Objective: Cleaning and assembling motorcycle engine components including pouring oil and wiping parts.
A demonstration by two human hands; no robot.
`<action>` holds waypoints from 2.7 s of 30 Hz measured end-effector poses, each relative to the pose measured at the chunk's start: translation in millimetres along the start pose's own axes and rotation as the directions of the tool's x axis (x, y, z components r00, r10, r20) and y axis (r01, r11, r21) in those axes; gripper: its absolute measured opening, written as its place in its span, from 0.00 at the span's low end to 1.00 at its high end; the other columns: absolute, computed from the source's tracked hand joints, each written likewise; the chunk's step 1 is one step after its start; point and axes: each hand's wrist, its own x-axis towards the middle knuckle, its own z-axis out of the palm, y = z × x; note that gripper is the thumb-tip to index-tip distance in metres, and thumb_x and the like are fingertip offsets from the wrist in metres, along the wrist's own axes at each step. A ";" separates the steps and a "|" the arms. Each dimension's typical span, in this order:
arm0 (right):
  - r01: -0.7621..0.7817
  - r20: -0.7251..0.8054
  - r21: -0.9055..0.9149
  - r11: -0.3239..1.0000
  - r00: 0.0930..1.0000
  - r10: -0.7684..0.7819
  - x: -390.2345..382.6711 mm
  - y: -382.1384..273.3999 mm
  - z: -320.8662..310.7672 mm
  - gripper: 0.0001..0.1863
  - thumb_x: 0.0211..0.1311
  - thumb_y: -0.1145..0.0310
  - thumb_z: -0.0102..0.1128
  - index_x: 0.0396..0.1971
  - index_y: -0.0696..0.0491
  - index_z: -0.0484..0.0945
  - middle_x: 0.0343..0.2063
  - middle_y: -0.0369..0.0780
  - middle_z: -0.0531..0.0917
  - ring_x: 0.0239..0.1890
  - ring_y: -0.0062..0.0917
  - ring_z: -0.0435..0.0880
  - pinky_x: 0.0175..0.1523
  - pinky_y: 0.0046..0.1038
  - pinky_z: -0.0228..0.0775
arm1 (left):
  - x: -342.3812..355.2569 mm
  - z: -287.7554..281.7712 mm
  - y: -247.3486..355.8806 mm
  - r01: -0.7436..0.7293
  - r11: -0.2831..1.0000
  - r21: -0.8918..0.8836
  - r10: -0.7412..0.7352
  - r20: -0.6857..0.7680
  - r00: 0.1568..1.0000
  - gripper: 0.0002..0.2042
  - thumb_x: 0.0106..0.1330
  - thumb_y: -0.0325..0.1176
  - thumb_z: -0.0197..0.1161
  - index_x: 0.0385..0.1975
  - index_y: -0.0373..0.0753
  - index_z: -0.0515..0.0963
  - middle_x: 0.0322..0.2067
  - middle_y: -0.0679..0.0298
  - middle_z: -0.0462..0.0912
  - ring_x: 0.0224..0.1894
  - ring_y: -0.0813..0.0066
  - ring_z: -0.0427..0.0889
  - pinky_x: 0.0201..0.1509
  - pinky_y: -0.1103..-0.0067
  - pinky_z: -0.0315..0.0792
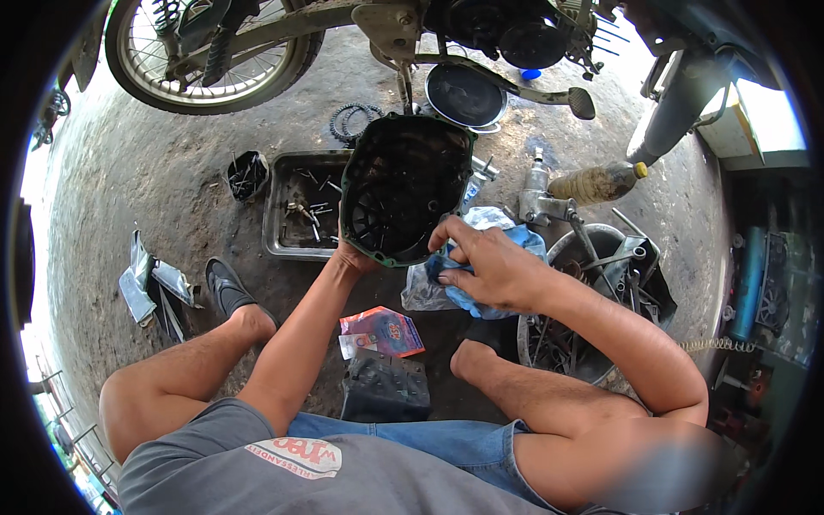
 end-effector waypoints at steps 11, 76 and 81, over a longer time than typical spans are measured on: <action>-0.059 -0.526 0.022 0.998 0.848 0.062 14.8 19.4 11.0 0.09 0.62 0.70 0.70 0.36 0.57 0.80 0.32 0.42 0.84 0.34 0.34 0.83 0.42 0.32 0.74 | 2.9 -5.0 -0.2 -0.107 0.994 -0.022 0.105 -0.057 0.993 0.40 0.62 0.69 0.55 0.69 0.48 0.72 0.63 0.58 0.79 0.62 0.53 0.79 0.67 0.52 0.74; 0.137 -0.760 -0.139 0.981 0.621 -0.194 7.4 58.2 -3.4 0.09 0.59 0.73 0.73 0.31 0.58 0.79 0.29 0.41 0.80 0.30 0.29 0.79 0.37 0.30 0.71 | 12.8 -18.2 -13.2 0.099 0.992 0.074 -0.098 -0.009 0.995 0.43 0.61 0.67 0.55 0.74 0.49 0.62 0.70 0.55 0.68 0.68 0.51 0.72 0.73 0.53 0.68; 0.093 -0.801 -0.074 0.993 0.587 -0.114 10.6 64.9 -15.6 0.10 0.59 0.73 0.73 0.31 0.58 0.78 0.29 0.41 0.80 0.31 0.33 0.79 0.38 0.31 0.71 | 13.6 -21.5 -14.1 0.162 0.979 0.125 -0.155 -0.062 0.986 0.42 0.61 0.67 0.55 0.73 0.48 0.63 0.69 0.55 0.69 0.68 0.51 0.73 0.72 0.54 0.68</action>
